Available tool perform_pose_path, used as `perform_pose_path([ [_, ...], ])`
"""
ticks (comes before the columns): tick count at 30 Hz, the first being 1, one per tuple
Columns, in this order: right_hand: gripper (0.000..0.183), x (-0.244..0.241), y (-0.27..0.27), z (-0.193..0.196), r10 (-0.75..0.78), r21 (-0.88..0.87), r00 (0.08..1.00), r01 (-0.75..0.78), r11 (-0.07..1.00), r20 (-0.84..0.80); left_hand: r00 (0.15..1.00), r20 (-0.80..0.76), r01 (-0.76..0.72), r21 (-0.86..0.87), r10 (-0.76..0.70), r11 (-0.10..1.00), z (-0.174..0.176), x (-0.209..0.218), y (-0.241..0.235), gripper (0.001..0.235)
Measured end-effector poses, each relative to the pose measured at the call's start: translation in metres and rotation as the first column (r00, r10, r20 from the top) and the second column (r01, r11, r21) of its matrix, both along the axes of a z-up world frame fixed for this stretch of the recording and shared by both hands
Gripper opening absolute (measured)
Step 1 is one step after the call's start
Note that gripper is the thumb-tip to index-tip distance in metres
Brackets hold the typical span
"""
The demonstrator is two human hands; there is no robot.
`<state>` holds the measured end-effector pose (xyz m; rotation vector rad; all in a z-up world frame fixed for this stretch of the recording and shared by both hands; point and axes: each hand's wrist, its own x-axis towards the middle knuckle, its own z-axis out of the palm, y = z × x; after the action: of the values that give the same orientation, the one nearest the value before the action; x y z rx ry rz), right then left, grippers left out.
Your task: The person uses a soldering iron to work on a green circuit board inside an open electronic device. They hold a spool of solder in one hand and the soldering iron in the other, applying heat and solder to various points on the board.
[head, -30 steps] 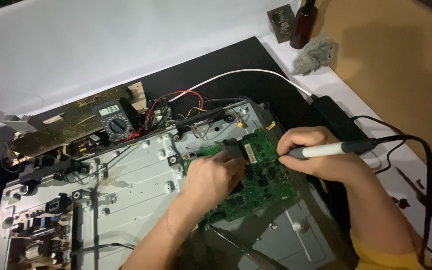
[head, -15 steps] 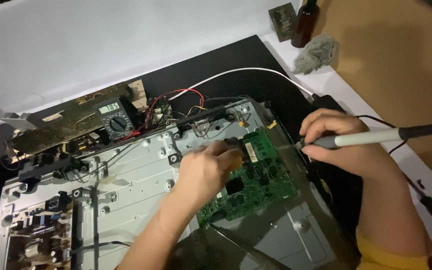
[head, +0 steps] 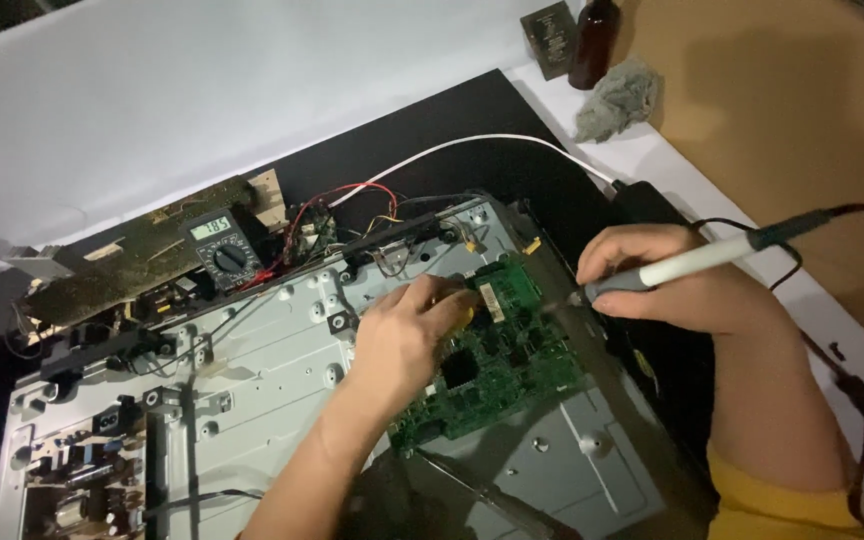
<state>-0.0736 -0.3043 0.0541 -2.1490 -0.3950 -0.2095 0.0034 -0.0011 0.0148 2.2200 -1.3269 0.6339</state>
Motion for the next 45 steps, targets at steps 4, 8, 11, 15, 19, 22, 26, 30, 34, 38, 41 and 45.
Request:
perform_pose_path([
  [4,0.016,0.004,-0.001,-0.005,0.022,0.015,0.998,-0.021,1.000,-0.057,1.000,-0.019,0.014,0.011,-0.014,1.000,-0.002,0.000,-0.001,0.023],
  [8,0.019,0.005,-0.003,-0.010,0.083,0.038,0.996,-0.082,0.996,-0.016,0.998,-0.054,0.032,0.021,-0.031,0.999,-0.004,-0.001,-0.001,0.030],
  [11,0.018,0.002,0.000,-0.005,0.044,0.007,0.996,-0.044,0.999,-0.079,0.999,-0.030,0.023,0.049,-0.021,0.999,-0.005,-0.003,-0.001,0.045],
  [15,0.016,0.002,0.005,-0.002,0.006,-0.063,0.995,-0.012,0.998,-0.095,0.999,-0.001,0.048,0.032,-0.048,0.998,0.003,-0.009,-0.004,0.025],
  [19,0.015,0.000,0.002,0.000,0.029,-0.097,0.995,-0.038,0.995,-0.090,0.999,0.025,0.040,0.087,-0.042,0.995,0.005,-0.014,-0.005,0.015],
  [22,0.015,-0.006,-0.002,0.008,0.055,-0.089,0.995,-0.062,0.994,-0.080,0.998,0.050,0.029,0.132,-0.036,0.991,0.009,-0.019,-0.007,0.024],
  [26,0.013,-0.016,-0.003,0.016,0.131,-0.032,0.991,-0.130,0.991,0.026,0.996,0.071,-0.062,0.173,0.050,0.983,0.028,-0.043,-0.010,0.023],
  [30,0.014,-0.018,-0.001,0.015,0.200,-0.033,0.975,-0.198,0.980,0.095,0.991,0.024,-0.134,0.147,0.132,0.980,0.014,-0.081,-0.008,0.014],
  [34,0.016,-0.013,0.006,0.007,0.216,-0.040,0.975,-0.215,0.976,0.045,0.976,-0.165,-0.125,0.115,0.143,0.985,0.002,-0.099,-0.005,0.025],
  [38,0.014,-0.010,0.012,0.003,0.126,-0.064,0.990,-0.130,0.989,-0.059,0.980,-0.147,-0.140,-0.043,0.133,0.989,-0.006,-0.097,-0.005,0.015],
  [41,0.015,-0.007,0.012,0.001,0.066,-0.115,0.997,-0.070,0.991,-0.040,0.986,-0.154,-0.089,-0.123,0.069,0.988,-0.010,-0.091,-0.005,0.022],
  [45,0.016,-0.010,0.009,0.003,0.068,-0.108,0.997,-0.070,0.992,-0.028,0.993,-0.098,-0.076,-0.049,0.071,0.996,-0.009,-0.075,-0.016,0.020],
])
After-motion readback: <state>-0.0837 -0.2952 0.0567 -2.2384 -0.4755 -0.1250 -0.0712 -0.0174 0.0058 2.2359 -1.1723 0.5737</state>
